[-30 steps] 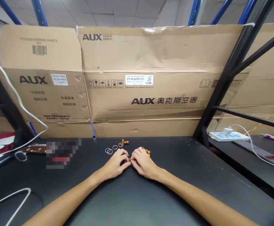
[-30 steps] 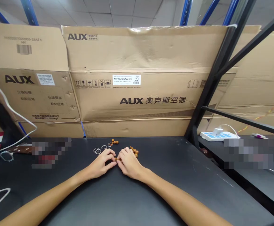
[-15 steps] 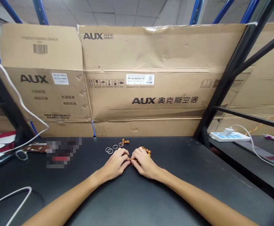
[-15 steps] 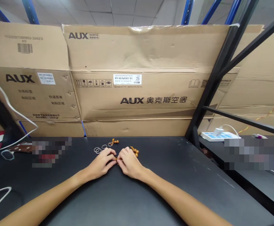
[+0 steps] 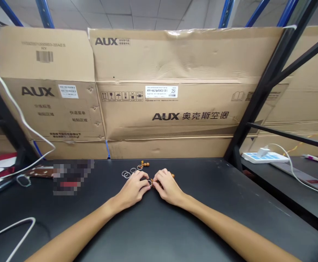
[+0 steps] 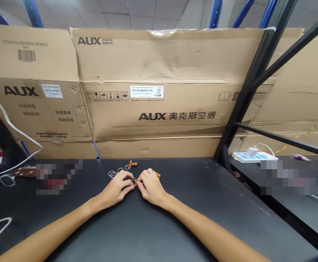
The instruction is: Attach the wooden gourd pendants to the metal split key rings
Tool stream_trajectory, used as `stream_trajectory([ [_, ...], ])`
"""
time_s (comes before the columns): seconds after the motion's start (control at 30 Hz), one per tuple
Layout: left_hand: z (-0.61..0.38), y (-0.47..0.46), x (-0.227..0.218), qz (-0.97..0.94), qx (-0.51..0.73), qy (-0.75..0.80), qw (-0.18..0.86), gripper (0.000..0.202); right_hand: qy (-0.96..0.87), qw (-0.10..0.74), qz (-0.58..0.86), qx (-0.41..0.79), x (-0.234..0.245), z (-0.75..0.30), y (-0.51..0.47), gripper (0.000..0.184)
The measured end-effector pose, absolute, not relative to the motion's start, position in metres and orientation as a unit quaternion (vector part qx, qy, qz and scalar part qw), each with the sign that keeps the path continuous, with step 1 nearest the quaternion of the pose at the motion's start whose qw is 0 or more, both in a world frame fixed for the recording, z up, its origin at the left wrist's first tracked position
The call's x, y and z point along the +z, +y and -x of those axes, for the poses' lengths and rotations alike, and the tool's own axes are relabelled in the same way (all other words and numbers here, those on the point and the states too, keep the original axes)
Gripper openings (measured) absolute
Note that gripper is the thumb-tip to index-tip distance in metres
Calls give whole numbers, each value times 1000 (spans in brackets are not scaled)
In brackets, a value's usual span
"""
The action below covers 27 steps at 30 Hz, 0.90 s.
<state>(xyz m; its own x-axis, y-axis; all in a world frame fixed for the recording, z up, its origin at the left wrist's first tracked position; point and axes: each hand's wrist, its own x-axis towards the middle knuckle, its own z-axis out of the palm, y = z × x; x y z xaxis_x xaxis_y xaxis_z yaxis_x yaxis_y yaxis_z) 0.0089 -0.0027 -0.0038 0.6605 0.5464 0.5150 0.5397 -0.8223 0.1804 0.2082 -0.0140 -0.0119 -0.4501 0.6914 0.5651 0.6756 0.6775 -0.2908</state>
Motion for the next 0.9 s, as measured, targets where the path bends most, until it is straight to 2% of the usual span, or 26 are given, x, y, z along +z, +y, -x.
stream_trajectory([
  [0.1,-9,-4,-3,-909,287,300,16,15,-843,336,420,-1,-13,-208,-13,13],
  [0.3,-10,-7,-2,-908,288,303,24,16,-867,338,366,18,-10,-208,-16,8],
  [0.5,-10,-7,0,-914,285,288,10,20,-840,326,433,-14,-11,-209,-13,13],
  [0.67,-11,-8,-1,-912,288,292,19,13,-847,336,411,1,-10,-209,-15,12],
  [0.8,-10,-7,-2,-912,287,292,8,18,-860,342,378,14,-9,-209,-16,7],
  [0.9,-9,-7,-1,-919,286,273,10,19,-842,350,412,0,-11,-210,-13,10],
])
